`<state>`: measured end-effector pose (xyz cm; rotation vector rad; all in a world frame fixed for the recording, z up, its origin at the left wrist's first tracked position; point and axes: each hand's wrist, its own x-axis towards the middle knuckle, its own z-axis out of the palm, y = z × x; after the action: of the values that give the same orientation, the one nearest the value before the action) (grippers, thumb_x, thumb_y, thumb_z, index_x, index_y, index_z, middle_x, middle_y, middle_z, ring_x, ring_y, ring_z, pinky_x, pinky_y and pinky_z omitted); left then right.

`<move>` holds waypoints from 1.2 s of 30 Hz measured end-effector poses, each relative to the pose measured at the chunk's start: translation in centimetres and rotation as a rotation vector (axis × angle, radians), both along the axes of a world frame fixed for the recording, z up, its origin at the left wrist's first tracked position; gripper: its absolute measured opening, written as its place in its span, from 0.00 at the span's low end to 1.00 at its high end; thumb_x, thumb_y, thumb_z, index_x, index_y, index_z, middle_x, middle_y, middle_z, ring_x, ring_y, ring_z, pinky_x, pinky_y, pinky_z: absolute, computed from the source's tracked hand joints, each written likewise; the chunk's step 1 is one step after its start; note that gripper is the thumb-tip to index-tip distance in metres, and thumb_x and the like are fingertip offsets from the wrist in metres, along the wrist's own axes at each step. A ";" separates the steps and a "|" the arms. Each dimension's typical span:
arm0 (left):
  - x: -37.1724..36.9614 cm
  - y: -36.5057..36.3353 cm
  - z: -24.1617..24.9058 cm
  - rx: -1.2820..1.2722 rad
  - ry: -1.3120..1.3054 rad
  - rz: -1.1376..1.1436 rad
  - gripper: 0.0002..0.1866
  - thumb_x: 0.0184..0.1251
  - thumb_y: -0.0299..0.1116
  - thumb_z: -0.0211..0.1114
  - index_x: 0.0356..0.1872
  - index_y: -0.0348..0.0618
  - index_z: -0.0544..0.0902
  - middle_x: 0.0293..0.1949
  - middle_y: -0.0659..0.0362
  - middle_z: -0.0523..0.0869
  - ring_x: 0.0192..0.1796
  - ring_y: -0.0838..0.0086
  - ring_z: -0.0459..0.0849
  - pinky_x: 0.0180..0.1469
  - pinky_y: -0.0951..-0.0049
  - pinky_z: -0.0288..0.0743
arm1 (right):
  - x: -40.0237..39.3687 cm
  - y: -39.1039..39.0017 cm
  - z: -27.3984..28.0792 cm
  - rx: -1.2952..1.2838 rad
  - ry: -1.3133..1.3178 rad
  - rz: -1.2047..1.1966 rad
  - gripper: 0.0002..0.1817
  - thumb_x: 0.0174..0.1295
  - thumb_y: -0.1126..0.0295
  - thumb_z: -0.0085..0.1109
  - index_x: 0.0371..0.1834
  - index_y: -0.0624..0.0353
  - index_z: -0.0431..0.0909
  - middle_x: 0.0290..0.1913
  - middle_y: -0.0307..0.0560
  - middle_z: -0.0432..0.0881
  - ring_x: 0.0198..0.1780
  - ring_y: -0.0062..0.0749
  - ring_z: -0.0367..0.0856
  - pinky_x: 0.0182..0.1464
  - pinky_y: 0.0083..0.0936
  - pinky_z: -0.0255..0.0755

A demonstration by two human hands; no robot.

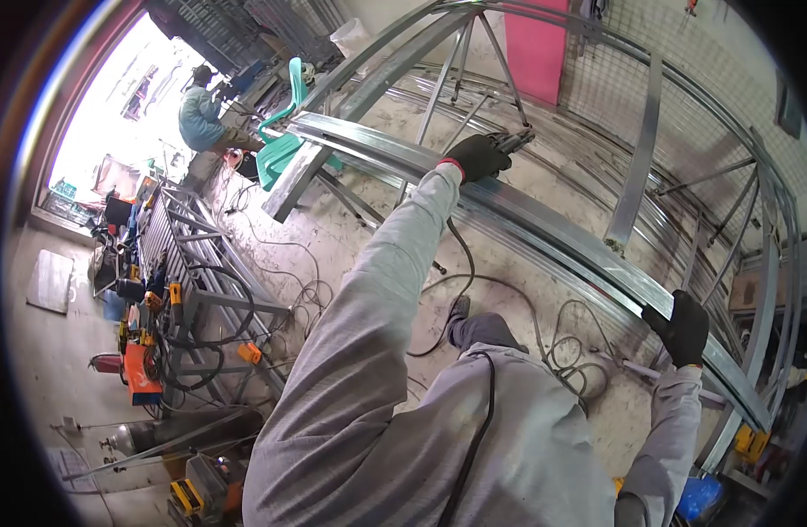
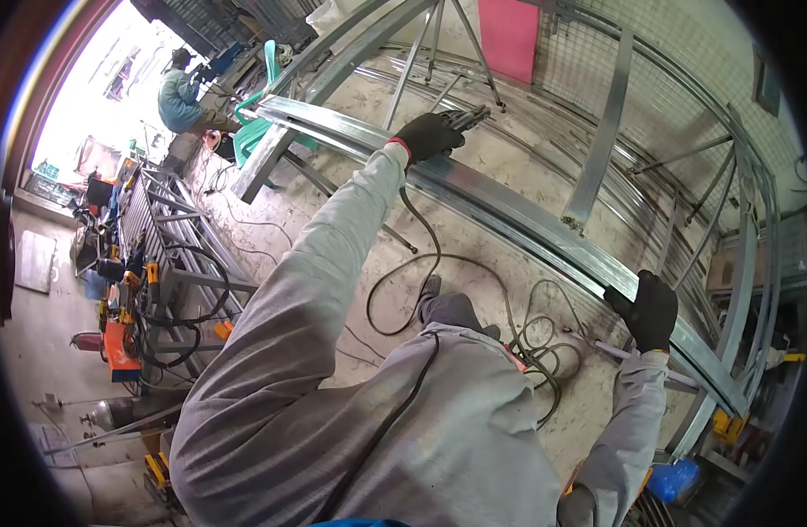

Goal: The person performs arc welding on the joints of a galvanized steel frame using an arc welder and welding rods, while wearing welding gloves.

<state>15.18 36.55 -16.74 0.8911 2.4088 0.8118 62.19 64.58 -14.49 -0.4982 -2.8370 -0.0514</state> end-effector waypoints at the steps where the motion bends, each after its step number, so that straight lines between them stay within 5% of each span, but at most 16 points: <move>1: -2.0 0.1 -2.5 0.004 0.369 -0.256 0.18 0.63 0.48 0.70 0.38 0.42 0.88 0.31 0.51 0.90 0.34 0.57 0.90 0.41 0.59 0.81 | 0.0 0.1 0.0 -0.004 -0.003 0.008 0.40 0.53 0.28 0.68 0.34 0.63 0.78 0.27 0.58 0.79 0.31 0.58 0.81 0.35 0.49 0.72; 2: -2.8 0.3 -3.9 0.013 0.734 -0.517 0.22 0.62 0.52 0.69 0.35 0.40 0.88 0.29 0.49 0.90 0.34 0.57 0.90 0.41 0.59 0.80 | 0.2 0.3 -0.1 -0.008 -0.010 0.010 0.40 0.54 0.28 0.68 0.33 0.62 0.78 0.27 0.58 0.79 0.31 0.58 0.81 0.35 0.49 0.72; 3: -0.1 -0.3 0.1 0.002 0.287 -0.283 0.21 0.63 0.51 0.68 0.34 0.41 0.88 0.27 0.48 0.89 0.34 0.56 0.89 0.40 0.56 0.80 | 0.1 0.3 -0.3 -0.007 0.035 0.036 0.38 0.53 0.29 0.68 0.33 0.60 0.79 0.28 0.57 0.80 0.32 0.58 0.82 0.35 0.50 0.72; 5: -0.8 0.0 -0.7 0.006 0.287 -0.287 0.22 0.63 0.52 0.67 0.35 0.38 0.88 0.26 0.50 0.89 0.32 0.59 0.89 0.39 0.56 0.80 | 0.0 0.6 -0.8 -0.043 0.017 -0.028 0.37 0.50 0.28 0.69 0.35 0.56 0.80 0.28 0.54 0.82 0.33 0.57 0.82 0.36 0.51 0.72; 6: -0.7 0.3 -1.0 -0.020 0.084 -0.062 0.22 0.64 0.51 0.68 0.36 0.39 0.89 0.27 0.51 0.89 0.31 0.61 0.88 0.38 0.57 0.80 | 0.0 0.6 -0.5 -0.031 -0.013 -0.036 0.38 0.51 0.27 0.67 0.36 0.57 0.80 0.29 0.54 0.82 0.34 0.56 0.83 0.37 0.49 0.72; 8: -2.8 -0.1 -3.7 0.028 0.221 -0.242 0.10 0.67 0.42 0.69 0.36 0.48 0.89 0.30 0.51 0.88 0.33 0.57 0.88 0.38 0.56 0.80 | 0.8 1.1 -1.7 0.030 0.039 -0.026 0.42 0.52 0.26 0.65 0.44 0.59 0.81 0.34 0.54 0.84 0.37 0.53 0.83 0.41 0.47 0.73; 11: -2.3 -0.5 -2.2 0.041 0.828 -0.677 0.07 0.62 0.32 0.70 0.41 0.49 0.87 0.32 0.50 0.85 0.40 0.55 0.88 0.41 0.55 0.80 | 1.2 0.6 -1.3 0.035 0.074 -0.069 0.44 0.46 0.30 0.72 0.52 0.59 0.82 0.34 0.50 0.85 0.37 0.50 0.84 0.43 0.43 0.75; 14: 0.1 -0.3 -0.1 -0.002 0.438 -0.405 0.06 0.60 0.31 0.71 0.39 0.48 0.86 0.31 0.49 0.86 0.37 0.52 0.88 0.41 0.54 0.80 | 1.3 0.6 -1.5 0.086 0.159 -0.027 0.44 0.46 0.27 0.70 0.48 0.59 0.81 0.33 0.49 0.84 0.36 0.48 0.84 0.41 0.43 0.75; 18: -0.3 0.0 -0.3 0.019 0.382 -0.408 0.07 0.63 0.33 0.69 0.40 0.47 0.87 0.30 0.49 0.86 0.35 0.53 0.88 0.40 0.55 0.80 | 1.3 1.1 -1.4 0.073 0.044 -0.076 0.44 0.47 0.25 0.68 0.43 0.59 0.80 0.31 0.49 0.82 0.36 0.48 0.84 0.40 0.43 0.75; 23: 1.6 0.3 1.4 0.042 0.070 -0.109 0.17 0.66 0.44 0.64 0.39 0.38 0.86 0.28 0.51 0.85 0.32 0.62 0.86 0.37 0.61 0.77 | 1.2 1.4 -1.0 0.024 -0.089 -0.090 0.43 0.48 0.24 0.66 0.43 0.58 0.80 0.31 0.49 0.82 0.36 0.48 0.84 0.41 0.43 0.75; 26: 0.1 -0.2 -0.1 0.061 0.445 -0.416 0.21 0.65 0.48 0.64 0.37 0.34 0.85 0.28 0.51 0.85 0.32 0.65 0.85 0.38 0.63 0.75 | 1.5 0.8 -1.5 0.063 0.094 -0.056 0.42 0.50 0.26 0.68 0.44 0.60 0.81 0.33 0.48 0.82 0.35 0.46 0.82 0.41 0.43 0.74; 29: 0.5 0.2 0.1 0.026 0.190 -0.189 0.21 0.66 0.47 0.64 0.37 0.34 0.86 0.28 0.50 0.86 0.33 0.65 0.86 0.39 0.63 0.76 | 1.5 0.4 -1.9 0.114 0.201 -0.027 0.41 0.50 0.29 0.69 0.46 0.59 0.82 0.37 0.46 0.83 0.38 0.45 0.82 0.46 0.42 0.74; 36: 1.8 0.4 2.2 -0.062 0.231 -0.215 0.24 0.68 0.50 0.63 0.35 0.32 0.85 0.30 0.47 0.87 0.34 0.59 0.87 0.40 0.61 0.76 | 1.7 -0.4 -2.2 0.137 0.285 -0.044 0.39 0.50 0.31 0.68 0.49 0.57 0.80 0.36 0.45 0.81 0.40 0.45 0.81 0.49 0.43 0.73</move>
<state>16.96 36.91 -14.57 1.2531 2.4583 0.5772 63.91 64.15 -16.65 -0.4948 -2.5241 -0.1682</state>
